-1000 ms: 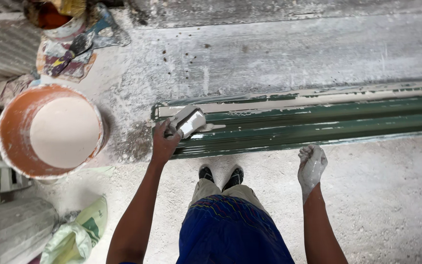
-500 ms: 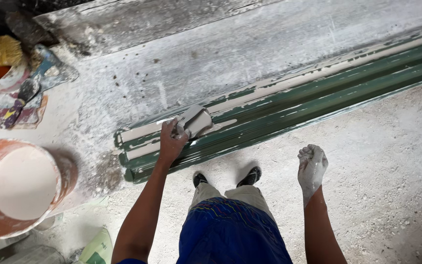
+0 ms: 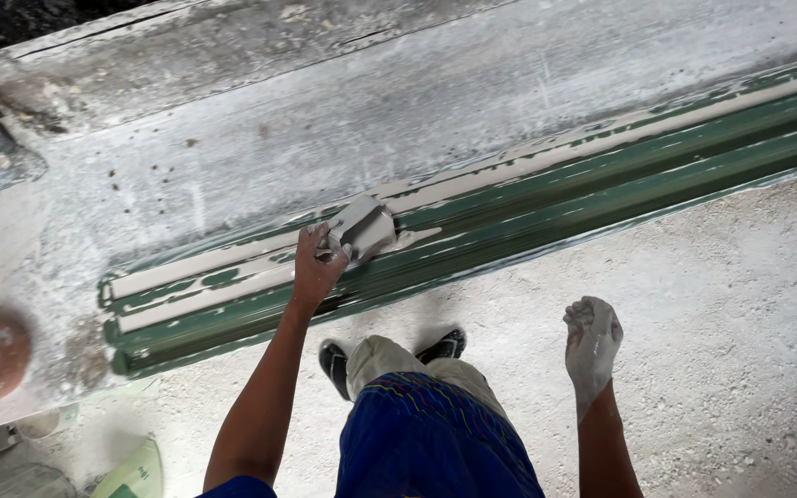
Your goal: The person mixes a white plaster-like substance in a bucket, then uses a trowel to apply it onto a green corrugated mold. They repeatedly smooth the material along the mold's ridges with their gloved hand, working the substance into the grooves.
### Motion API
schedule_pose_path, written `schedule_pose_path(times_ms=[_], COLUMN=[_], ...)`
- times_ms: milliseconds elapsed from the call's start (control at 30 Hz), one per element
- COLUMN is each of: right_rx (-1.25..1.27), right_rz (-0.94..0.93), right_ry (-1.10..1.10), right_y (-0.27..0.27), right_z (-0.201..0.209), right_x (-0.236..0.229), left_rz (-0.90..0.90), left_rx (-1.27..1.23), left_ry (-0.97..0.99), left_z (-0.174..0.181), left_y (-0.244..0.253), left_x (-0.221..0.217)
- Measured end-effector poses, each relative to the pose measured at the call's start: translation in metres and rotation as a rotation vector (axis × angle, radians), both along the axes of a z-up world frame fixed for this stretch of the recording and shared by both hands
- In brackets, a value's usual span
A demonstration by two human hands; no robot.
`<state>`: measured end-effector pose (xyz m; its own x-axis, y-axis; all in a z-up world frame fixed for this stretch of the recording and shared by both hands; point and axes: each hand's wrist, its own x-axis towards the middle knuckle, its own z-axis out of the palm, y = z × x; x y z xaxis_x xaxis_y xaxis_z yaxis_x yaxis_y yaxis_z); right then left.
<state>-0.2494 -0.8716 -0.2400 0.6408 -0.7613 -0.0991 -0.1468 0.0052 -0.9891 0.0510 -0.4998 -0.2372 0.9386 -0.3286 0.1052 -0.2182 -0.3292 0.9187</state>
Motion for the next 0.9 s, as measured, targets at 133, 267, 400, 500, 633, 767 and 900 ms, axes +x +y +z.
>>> schedule_pose_path(times_ms=[133, 267, 400, 500, 633, 767, 900], right_rx=[-0.047, 0.483, 0.451, 0.460, 0.458, 0.466, 0.439], right_rz=[0.007, -0.289, -0.328, -0.332, -0.296, -0.226, -0.239], right_ry=[0.009, -0.195, -0.154, -0.191, -0.216, -0.209, -0.164], right_y=[-0.064, -0.120, -0.172, -0.216, -0.281, -0.354, -0.428], right_z=[-0.007, -0.015, -0.027, -0.037, -0.052, -0.052, -0.050], right_x=[-0.030, -0.035, -0.038, -0.034, -0.023, -0.019, -0.024], left_rz=[-0.017, -0.020, -0.086, -0.127, -0.137, -0.080, -0.083], left_rx=[-0.018, -0.072, -0.072, -0.058, -0.048, 0.073, 0.097], left_ry=[-0.069, -0.075, -0.140, -0.116, -0.127, -0.163, -0.221], left_z=[-0.011, -0.016, -0.017, -0.015, -0.023, -0.033, -0.039], left_y=[-0.073, -0.148, -0.218, -0.271, -0.346, -0.424, -0.495], left_x=[-0.012, -0.018, -0.020, -0.025, -0.032, -0.037, -0.040])
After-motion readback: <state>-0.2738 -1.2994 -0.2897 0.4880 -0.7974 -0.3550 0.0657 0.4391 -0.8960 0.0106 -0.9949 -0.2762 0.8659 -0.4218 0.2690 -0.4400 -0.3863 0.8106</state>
